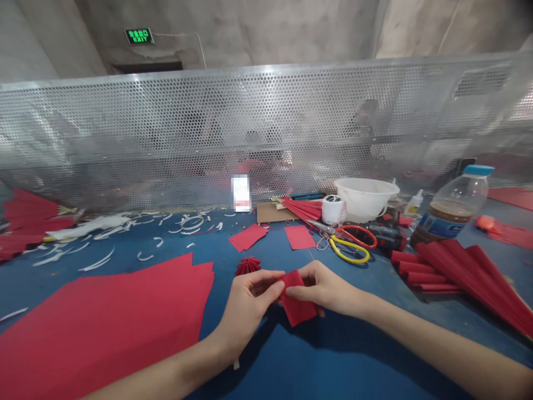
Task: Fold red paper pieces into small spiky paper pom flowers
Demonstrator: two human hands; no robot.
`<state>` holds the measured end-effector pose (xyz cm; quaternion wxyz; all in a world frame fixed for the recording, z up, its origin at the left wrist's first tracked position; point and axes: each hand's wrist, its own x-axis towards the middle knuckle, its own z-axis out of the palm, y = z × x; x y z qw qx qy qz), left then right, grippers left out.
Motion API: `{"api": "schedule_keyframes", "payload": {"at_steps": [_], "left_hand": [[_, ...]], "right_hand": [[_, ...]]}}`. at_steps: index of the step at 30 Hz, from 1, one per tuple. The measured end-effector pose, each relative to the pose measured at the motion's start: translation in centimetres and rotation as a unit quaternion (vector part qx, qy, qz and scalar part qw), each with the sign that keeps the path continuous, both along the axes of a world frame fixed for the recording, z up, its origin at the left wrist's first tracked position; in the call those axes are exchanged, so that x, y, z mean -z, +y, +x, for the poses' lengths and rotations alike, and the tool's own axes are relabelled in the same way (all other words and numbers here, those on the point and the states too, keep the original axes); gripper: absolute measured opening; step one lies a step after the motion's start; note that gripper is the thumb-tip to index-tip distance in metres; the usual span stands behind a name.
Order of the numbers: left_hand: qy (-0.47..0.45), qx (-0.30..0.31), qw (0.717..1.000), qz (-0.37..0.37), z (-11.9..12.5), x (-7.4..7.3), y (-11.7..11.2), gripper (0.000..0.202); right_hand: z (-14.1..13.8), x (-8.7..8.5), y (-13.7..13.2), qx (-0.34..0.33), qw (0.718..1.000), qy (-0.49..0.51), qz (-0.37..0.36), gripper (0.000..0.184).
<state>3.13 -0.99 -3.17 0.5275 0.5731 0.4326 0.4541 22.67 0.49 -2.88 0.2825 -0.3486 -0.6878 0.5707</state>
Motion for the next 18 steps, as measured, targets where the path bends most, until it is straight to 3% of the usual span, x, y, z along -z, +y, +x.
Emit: {"api": "schedule_keyframes", "payload": {"at_steps": [7,18], "left_hand": [[-0.011,-0.013,0.999,-0.043,-0.12,0.12,0.28,0.026],[0.000,-0.012,0.999,-0.033,-0.12,0.23,0.25,0.022]], "right_hand": [[0.14,0.07,0.29,0.000,1.000,0.004,0.007,0.033],[0.18,-0.02,0.22,-0.002,1.000,0.000,0.011,0.030]]}}
